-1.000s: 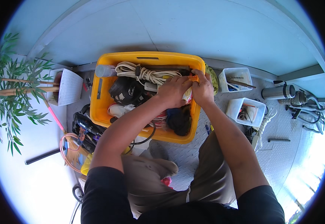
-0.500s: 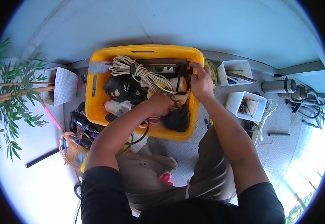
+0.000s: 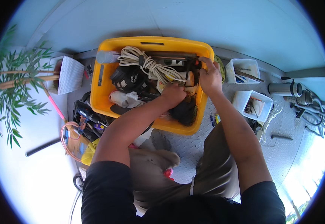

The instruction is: The person walks from an office to an outdoor covered area and rummages through a yellow bin of tools and parts. They pick up and inspect several small white cylindrical objects and other items, then place them back into the bin.

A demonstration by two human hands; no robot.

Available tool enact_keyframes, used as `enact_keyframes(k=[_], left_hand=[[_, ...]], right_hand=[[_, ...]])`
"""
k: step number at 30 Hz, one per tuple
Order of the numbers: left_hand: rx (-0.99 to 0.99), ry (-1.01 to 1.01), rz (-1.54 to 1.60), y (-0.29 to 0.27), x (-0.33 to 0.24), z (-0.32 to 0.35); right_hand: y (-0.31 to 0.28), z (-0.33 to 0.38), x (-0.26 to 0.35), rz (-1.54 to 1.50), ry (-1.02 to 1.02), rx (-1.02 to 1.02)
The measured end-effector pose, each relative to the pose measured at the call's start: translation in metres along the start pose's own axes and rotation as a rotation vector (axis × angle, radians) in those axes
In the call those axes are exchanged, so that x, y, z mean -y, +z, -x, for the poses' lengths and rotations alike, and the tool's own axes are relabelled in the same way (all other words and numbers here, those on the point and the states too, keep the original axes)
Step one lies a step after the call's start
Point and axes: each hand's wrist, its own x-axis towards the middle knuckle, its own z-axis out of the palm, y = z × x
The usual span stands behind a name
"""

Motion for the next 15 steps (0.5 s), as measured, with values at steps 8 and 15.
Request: enact_keyframes(k=[8,15], left_hand=[[-0.016,-0.176,1.093,-0.046,0.084,-0.006],[-0.095,-0.418,-0.181,-0.032,0.11,0.021]], right_hand=[[0.001,-0.003,-0.007,0.026,-0.07,-0.018],[0.002,-0.007,-0.01,0.072,-0.089,0.003]])
